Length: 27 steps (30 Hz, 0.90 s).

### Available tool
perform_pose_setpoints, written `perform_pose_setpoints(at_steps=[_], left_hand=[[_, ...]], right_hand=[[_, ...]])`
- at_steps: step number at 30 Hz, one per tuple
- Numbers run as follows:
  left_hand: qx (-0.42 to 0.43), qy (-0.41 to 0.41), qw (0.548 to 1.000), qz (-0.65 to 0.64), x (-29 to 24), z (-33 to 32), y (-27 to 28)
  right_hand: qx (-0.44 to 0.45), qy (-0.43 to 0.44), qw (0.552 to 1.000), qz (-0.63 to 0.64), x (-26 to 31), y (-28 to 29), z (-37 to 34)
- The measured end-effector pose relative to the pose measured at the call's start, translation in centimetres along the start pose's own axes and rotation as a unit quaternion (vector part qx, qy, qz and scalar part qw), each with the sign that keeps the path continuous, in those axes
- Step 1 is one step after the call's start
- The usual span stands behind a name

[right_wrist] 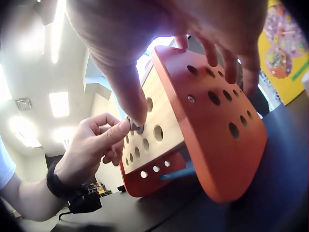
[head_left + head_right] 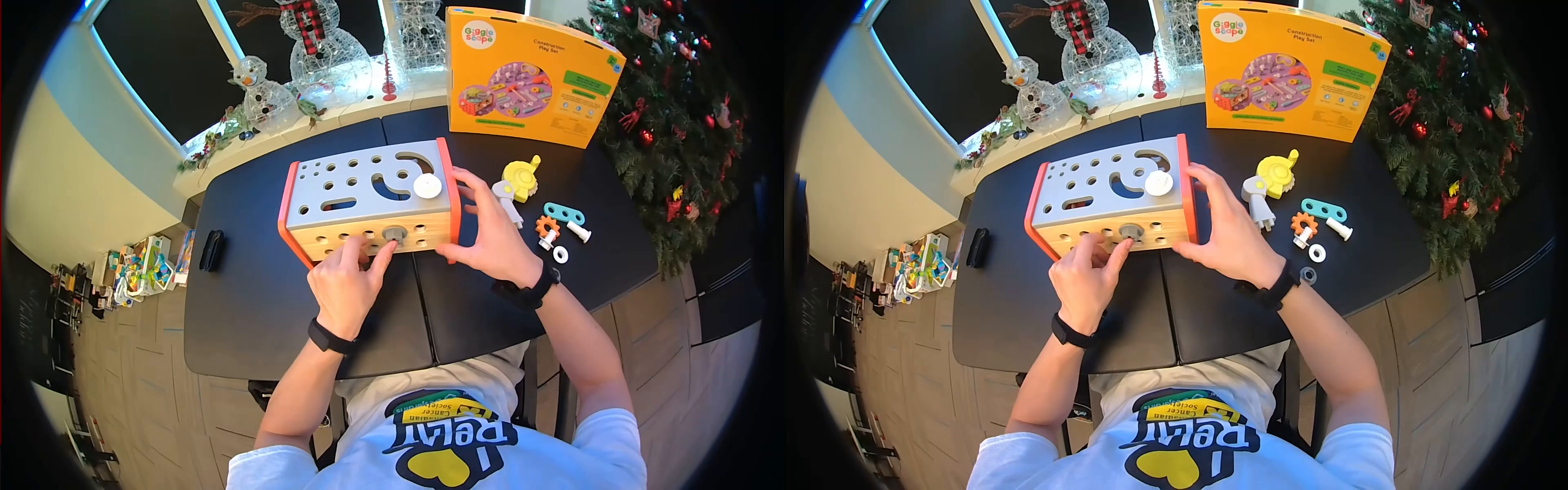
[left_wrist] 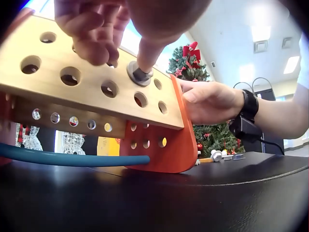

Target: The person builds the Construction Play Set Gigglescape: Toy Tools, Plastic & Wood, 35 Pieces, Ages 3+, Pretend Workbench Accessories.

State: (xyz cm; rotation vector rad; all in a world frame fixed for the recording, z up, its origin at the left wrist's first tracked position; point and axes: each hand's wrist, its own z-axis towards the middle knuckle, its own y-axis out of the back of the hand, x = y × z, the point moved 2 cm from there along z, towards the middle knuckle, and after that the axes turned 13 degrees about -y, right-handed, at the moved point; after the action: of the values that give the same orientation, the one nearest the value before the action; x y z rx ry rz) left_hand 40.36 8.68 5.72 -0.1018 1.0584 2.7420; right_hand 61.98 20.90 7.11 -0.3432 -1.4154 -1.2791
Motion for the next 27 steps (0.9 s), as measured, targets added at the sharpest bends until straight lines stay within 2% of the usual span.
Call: perform_pose_setpoints(at_steps=[3, 6, 9, 12, 15, 18, 21, 24, 27], left_hand=[[-0.008, -0.053, 0.999, 0.004, 0.1, 0.1, 0.1], [-0.042, -0.197, 0.979, 0.033, 0.0, 0.5, 0.2], [-0.035, -0.192, 0.980, 0.030, -0.6, 2.1, 1.4], [0.026, -0.198, 0.980, 0.020, 0.5, 2.9, 1.4], [0.037, -0.274, 0.960, 0.039, 1.8, 2.4, 0.6], [0.072, -0.312, 0.945, 0.057, 2.4, 2.1, 0.2], [0.058, -0.337, 0.938, 0.052, 2.4, 2.6, 0.4], [0.034, -0.342, 0.938, 0.039, 2.4, 4.4, 1.3], [0.039, -0.315, 0.948, 0.005, 2.3, 6.9, 2.2]], right_hand=[[-0.006, -0.005, 0.999, -0.053, -0.5, -0.9, -0.4], [-0.026, 0.000, 0.992, -0.125, 0.3, -1.8, -1.2], [-0.013, -0.041, 0.992, -0.120, 0.4, -2.1, -1.4], [-0.006, -0.057, 0.991, -0.119, 0.2, -2.3, -1.4], [-0.004, -0.073, 0.992, -0.100, -0.6, -2.5, -1.2], [0.022, -0.108, 0.987, -0.115, -0.9, -2.5, -0.9], [0.036, -0.132, 0.980, -0.145, -1.1, -2.7, -0.9], [0.034, -0.137, 0.974, -0.178, 0.5, -1.9, -1.0], [-0.012, -0.080, 0.987, -0.140, 1.9, -1.5, -1.3]])
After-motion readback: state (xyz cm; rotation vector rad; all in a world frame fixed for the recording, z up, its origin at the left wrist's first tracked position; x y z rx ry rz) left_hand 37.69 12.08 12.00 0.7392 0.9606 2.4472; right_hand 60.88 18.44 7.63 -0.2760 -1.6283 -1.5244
